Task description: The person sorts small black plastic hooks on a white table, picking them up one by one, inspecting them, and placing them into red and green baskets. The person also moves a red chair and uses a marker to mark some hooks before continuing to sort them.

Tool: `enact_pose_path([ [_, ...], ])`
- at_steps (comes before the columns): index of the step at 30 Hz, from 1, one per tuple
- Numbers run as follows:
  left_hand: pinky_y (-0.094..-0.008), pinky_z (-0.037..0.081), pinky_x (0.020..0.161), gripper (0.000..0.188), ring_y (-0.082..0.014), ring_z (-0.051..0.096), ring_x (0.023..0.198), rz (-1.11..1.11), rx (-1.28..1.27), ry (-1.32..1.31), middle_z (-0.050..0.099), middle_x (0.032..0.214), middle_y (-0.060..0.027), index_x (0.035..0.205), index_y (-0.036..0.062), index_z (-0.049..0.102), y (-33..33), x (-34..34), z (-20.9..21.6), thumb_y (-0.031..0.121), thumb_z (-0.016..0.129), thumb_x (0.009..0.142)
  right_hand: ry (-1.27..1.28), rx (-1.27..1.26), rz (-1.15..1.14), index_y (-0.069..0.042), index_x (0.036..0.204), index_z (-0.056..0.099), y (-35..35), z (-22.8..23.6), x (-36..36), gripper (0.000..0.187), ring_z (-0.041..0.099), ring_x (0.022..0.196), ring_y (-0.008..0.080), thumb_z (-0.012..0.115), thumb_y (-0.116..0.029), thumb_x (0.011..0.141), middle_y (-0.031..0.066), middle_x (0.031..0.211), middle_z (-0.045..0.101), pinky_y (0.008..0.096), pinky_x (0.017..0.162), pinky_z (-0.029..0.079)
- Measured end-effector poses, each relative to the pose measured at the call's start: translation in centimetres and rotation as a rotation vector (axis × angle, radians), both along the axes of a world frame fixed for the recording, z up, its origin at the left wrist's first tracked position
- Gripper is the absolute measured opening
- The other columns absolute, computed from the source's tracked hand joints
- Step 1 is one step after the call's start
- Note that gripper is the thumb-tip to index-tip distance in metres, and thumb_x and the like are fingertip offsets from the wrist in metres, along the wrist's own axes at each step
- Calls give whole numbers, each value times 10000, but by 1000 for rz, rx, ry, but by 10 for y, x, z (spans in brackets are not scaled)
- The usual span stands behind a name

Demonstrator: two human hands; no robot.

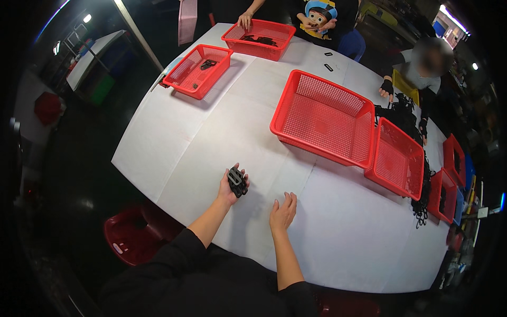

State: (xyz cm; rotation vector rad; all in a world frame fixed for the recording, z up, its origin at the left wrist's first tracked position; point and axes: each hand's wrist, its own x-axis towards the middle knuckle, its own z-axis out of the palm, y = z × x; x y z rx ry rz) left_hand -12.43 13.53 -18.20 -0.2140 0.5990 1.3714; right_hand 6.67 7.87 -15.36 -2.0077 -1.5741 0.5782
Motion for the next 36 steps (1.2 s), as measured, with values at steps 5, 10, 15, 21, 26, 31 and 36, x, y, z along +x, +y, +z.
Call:
enact_pose_path([
  [5,-433,485,767,438,-249,555,919,60,-53,51,547,999,-55,1194,190,500,121,-29,14,462,249,961,-331,47,57,-56,1275,388,-2,-44,-5,482,203,1335,335,554,-182,840,145,1410,257,516,1083,149],
  [10,-470,472,801,473,-269,554,929,134,64,39,540,1009,-74,1199,181,494,275,-53,26,475,214,957,-343,-27,46,-62,1276,398,5,-35,-12,501,205,1337,342,547,-188,815,160,1410,269,524,1081,144],
  [15,-506,466,806,446,-308,572,920,174,104,213,544,1014,-158,1170,112,463,425,-53,88,401,199,958,-364,-4,47,-52,1257,423,9,-38,-9,504,254,1311,373,556,-202,794,184,1372,332,543,1061,180],
  [21,-635,48,1038,580,-413,253,1307,-19,58,513,272,1426,-204,1382,24,216,518,-42,135,420,176,960,-339,-21,25,-66,1244,449,10,-37,-9,493,277,1299,378,562,-211,786,190,1364,346,547,1053,194],
  [26,-545,74,1082,598,-413,115,1347,0,58,675,150,1459,-223,1412,57,156,481,-27,167,372,360,945,-324,-52,20,-73,1257,437,11,-34,-10,505,273,1304,365,564,-218,791,183,1363,345,534,1062,183],
  [31,-490,332,1013,529,-313,352,1269,149,339,902,386,1348,-174,1360,47,266,350,-39,168,304,447,935,-320,-57,13,-95,1279,424,8,-39,-7,502,244,1321,338,552,-241,816,157,1387,313,517,1074,167],
  [36,-379,410,903,393,-238,450,1166,100,325,1247,448,1253,-138,1296,46,353,168,-23,156,262,361,968,-306,-48,-10,-93,1283,424,6,-32,-6,487,248,1323,316,534,-261,839,137,1394,311,505,1077,173],
])
